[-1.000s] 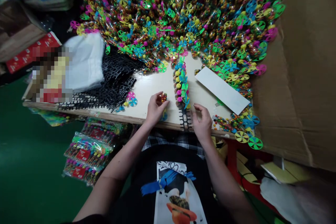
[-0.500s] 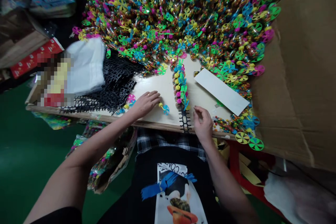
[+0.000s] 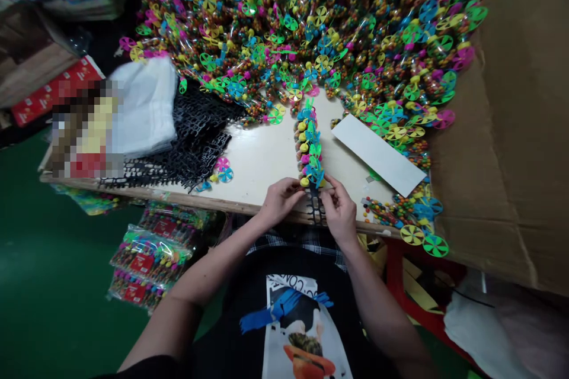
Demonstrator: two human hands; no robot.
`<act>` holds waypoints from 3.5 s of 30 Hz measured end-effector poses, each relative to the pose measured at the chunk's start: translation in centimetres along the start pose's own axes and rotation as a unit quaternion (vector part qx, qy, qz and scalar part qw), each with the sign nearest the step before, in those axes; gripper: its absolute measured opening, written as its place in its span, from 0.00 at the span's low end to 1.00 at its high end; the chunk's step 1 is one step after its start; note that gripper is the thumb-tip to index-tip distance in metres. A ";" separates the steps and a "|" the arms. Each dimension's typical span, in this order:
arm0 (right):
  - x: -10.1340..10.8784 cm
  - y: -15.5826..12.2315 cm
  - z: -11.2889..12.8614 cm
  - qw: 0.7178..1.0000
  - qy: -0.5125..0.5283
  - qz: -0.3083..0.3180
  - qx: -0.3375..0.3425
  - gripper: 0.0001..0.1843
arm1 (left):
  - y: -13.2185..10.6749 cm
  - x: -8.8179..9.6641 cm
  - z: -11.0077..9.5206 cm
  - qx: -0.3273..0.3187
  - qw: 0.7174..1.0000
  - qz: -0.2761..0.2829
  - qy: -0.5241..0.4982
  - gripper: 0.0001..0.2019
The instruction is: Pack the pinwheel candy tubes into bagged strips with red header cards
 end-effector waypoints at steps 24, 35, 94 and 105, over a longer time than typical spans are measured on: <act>0.9 15.1 7.9 0.966 -0.184 -0.022 0.181 0.15 | 9.2 5.9 -0.7 -0.080 0.962 0.153 0.211 0.13; -9.1 26.7 12.2 0.745 -0.574 0.050 0.337 0.13 | 27.8 2.4 1.1 -0.208 0.799 0.220 0.520 0.11; -0.8 -0.9 -1.7 0.997 0.020 0.042 0.062 0.12 | -5.1 1.7 1.3 0.248 0.936 -0.086 -0.235 0.17; -2.4 -1.6 0.0 0.993 0.014 0.043 0.107 0.05 | -4.7 -0.6 1.0 0.285 0.905 -0.119 -0.291 0.18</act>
Point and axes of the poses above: each hand's wrist, its own y-axis towards the middle knuckle, its own x-axis out of the back of the hand, z = x × y, the point moved 10 cm from there along y, towards the middle knuckle, and after that the axes turned 11 degrees about -x, right-handed, at the moved point
